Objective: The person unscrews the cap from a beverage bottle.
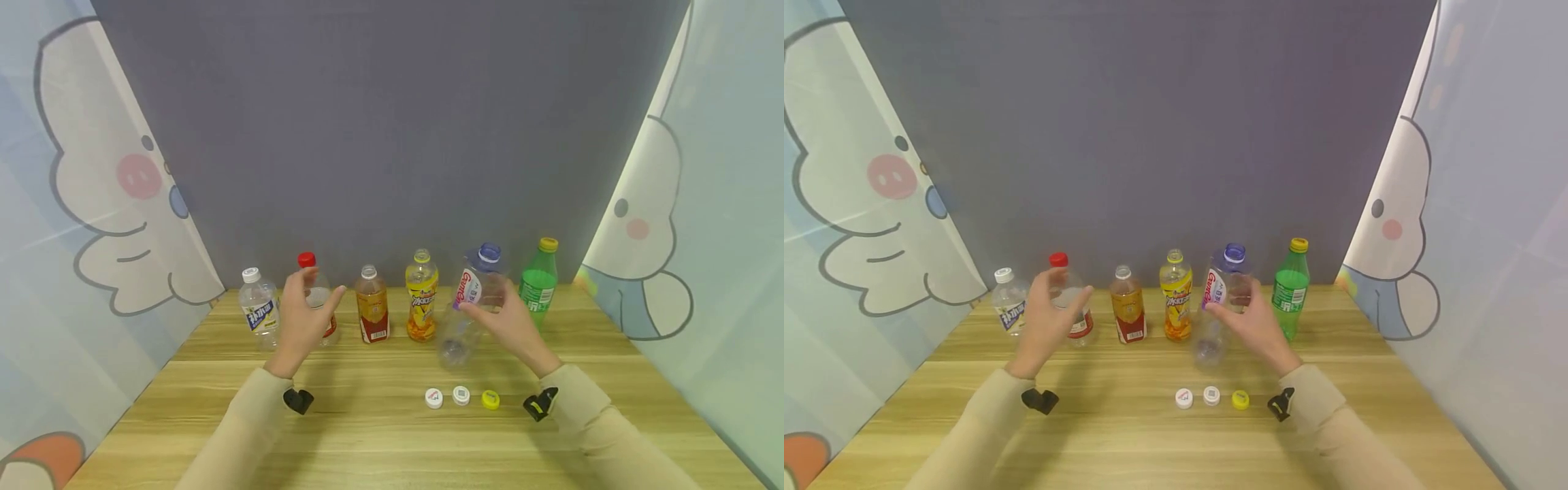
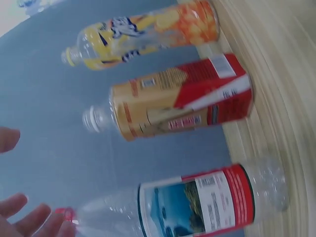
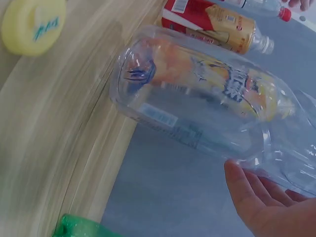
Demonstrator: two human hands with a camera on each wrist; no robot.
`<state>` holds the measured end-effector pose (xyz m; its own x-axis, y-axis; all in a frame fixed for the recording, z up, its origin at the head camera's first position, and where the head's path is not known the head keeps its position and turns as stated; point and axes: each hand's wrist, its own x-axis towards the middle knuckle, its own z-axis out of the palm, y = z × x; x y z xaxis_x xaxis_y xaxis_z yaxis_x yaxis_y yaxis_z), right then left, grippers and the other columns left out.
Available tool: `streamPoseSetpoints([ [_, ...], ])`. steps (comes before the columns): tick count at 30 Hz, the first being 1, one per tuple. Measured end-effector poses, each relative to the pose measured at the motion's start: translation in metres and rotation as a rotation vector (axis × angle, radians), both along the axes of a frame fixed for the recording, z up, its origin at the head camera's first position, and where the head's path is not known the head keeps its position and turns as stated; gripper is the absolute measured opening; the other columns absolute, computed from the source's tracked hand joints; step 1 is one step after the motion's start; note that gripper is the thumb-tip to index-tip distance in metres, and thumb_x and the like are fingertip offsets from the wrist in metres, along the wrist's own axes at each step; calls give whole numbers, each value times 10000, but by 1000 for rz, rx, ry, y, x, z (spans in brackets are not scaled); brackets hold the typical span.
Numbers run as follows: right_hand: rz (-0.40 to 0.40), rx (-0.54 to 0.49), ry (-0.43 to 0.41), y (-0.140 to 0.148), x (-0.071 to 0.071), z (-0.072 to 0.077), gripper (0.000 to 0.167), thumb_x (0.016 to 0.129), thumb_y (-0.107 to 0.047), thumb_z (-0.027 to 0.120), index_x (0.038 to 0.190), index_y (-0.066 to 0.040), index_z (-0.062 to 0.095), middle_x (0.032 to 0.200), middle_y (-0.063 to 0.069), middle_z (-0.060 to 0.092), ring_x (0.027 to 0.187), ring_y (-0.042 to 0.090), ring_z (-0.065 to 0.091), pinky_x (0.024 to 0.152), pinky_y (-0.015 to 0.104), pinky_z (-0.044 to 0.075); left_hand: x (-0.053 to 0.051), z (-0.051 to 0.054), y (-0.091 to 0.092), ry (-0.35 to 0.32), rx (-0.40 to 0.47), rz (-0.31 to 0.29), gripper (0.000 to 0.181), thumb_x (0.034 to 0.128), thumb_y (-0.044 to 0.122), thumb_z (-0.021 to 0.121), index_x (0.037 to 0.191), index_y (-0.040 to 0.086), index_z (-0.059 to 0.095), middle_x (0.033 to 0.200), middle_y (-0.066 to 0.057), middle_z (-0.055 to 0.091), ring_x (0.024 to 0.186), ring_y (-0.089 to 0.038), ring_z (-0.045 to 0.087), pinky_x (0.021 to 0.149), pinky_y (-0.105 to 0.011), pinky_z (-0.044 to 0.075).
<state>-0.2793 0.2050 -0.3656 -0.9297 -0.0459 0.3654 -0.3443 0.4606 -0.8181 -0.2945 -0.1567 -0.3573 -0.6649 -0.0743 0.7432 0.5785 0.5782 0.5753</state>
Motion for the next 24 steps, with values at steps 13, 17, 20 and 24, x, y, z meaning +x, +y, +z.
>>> streamPoseSetpoints([
  [13, -99, 87, -74, 9, -25, -1, 1063, 880, -610, 709, 1594, -31, 175, 1390, 260, 494, 1281, 421, 511, 1022, 575, 447, -17, 0, -16, -32, 31, 172, 991, 849, 292, 835, 1567, -20, 228, 1439, -308, 341, 1321, -446, 360, 1107, -590, 297],
  [17, -118, 118, -89, 9, -37, -1, 1084, 873, -643, 694, 1601, -40, 163, 1358, 253, 501, 1243, 412, 520, 1012, 569, 449, -22, -1, -16, -175, 22, 159, 1043, 870, 347, 809, 1595, -11, 149, 1500, -308, 276, 1375, -455, 315, 1134, -602, 271],
  [20, -116, 128, -87, 7, -43, -1, 1068, 878, -624, 701, 1587, -19, 181, 1322, 254, 517, 1202, 407, 540, 995, 556, 461, -26, -2, -17, -313, 27, 163, 1044, 890, 424, 769, 1608, 23, 127, 1556, -283, 229, 1425, -450, 281, 1149, -612, 261],
  [24, -106, 139, -95, 5, -50, -1, 1065, 884, -609, 705, 1565, 25, 185, 1330, 279, 517, 1191, 420, 551, 992, 553, 466, -29, -5, -20, -471, 55, 146, 1066, 900, 498, 728, 1624, 68, 75, 1609, -257, 168, 1462, -447, 248, 1156, -626, 248],
])
